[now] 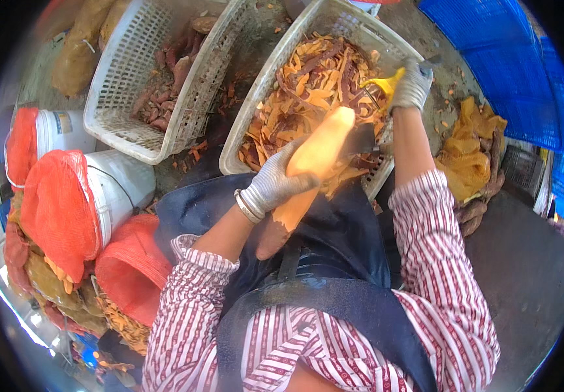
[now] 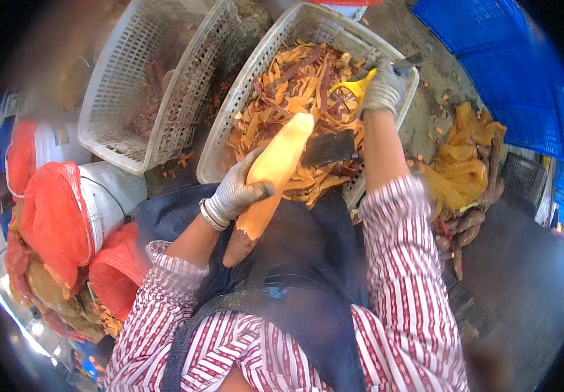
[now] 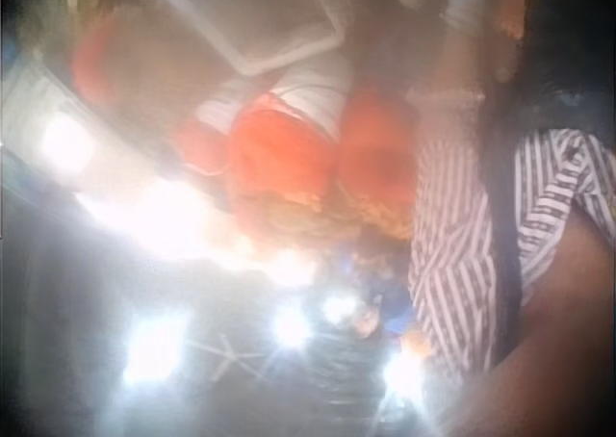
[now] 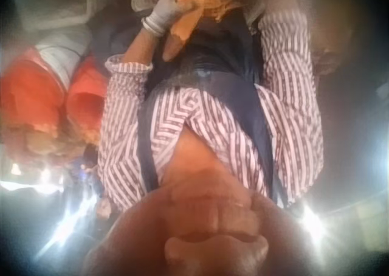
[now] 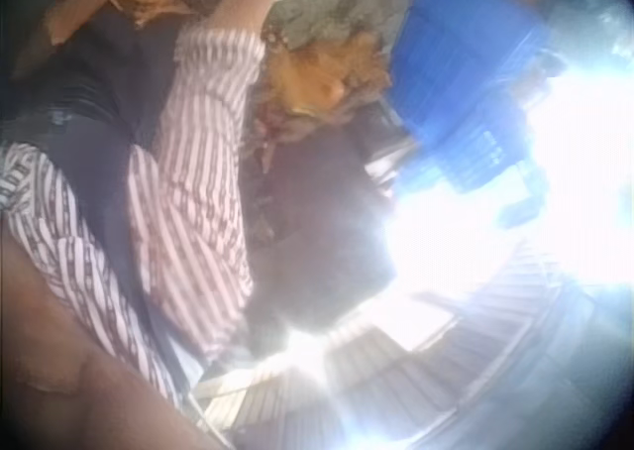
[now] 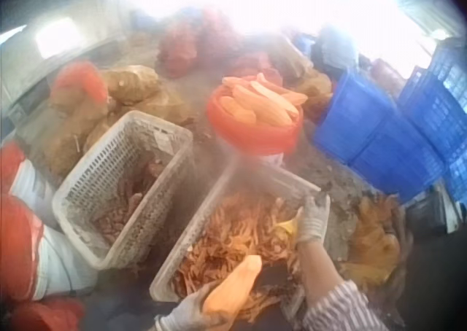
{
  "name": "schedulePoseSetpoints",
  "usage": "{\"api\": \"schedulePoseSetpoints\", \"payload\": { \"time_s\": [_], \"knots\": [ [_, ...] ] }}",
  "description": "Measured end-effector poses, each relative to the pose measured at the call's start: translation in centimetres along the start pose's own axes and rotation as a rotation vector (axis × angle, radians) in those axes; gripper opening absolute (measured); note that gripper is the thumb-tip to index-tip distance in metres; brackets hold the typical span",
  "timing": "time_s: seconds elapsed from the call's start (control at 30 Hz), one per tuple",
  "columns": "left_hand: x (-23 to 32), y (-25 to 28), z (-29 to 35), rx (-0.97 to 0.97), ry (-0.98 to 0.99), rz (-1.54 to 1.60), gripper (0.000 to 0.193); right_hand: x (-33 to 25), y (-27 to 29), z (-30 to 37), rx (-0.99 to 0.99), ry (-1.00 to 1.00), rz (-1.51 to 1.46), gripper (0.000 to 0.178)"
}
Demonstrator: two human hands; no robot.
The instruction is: The person repeatedly picks up unpeeled root vegetables from a white basket, peels them with a yellow peeler, and places the peeled vegetables into a red bowl while discarding peels into a separate basket. The process continues with multiple vegetables in a repetitive cycle.
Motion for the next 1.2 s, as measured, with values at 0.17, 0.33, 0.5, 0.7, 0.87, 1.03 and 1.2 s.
{"api": "schedulePoseSetpoints", "payload": {
  "time_s": [0.17,0.33,0.5,0.7,0.87,1.03,1.2],
  "knots": [
    [-0.2,-0.2,-0.3,0.034,0.048,-0.027,0.074,4.6,-1.8,2.8,-0.144,-0.365,-0.018,0.015],
    [0.0,-0.2,0.2,-0.128,0.021,0.309,0.064,3.6,5.1,-2.1,-0.003,0.095,0.154,0.019],
    [-1.7,0.4,-1.4,-0.140,0.219,0.818,0.057,-2.6,-2.2,13.9,-0.180,-0.588,-0.493,0.012],
    [-1.4,0.9,-2.0,-0.203,0.011,0.874,0.065,1.1,-4.2,16.6,-0.286,-0.469,-0.239,0.016],
    [-4.3,0.2,-0.5,-0.135,0.286,0.947,0.060,9.7,-5.1,2.4,-0.369,-0.083,0.402,0.031],
    [-1.9,1.1,-1.4,-0.069,0.193,0.875,0.057,6.9,1.6,-7.5,-0.103,-0.046,0.410,0.033],
    [-0.3,0.2,-1.7,-0.167,0.068,0.916,0.060,-1.6,-4.2,14.6,-0.319,-0.542,-0.245,0.019]
  ]
}}
Point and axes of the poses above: each hand's wrist, its own z-axis away from the middle knuckle, its own y-axis out of the back of the hand, x = y × z, the point moved 9 cm from there along -z, towards the middle knuckle, and after that the axes turned 14 degrees about y, right-handed, at the moved point
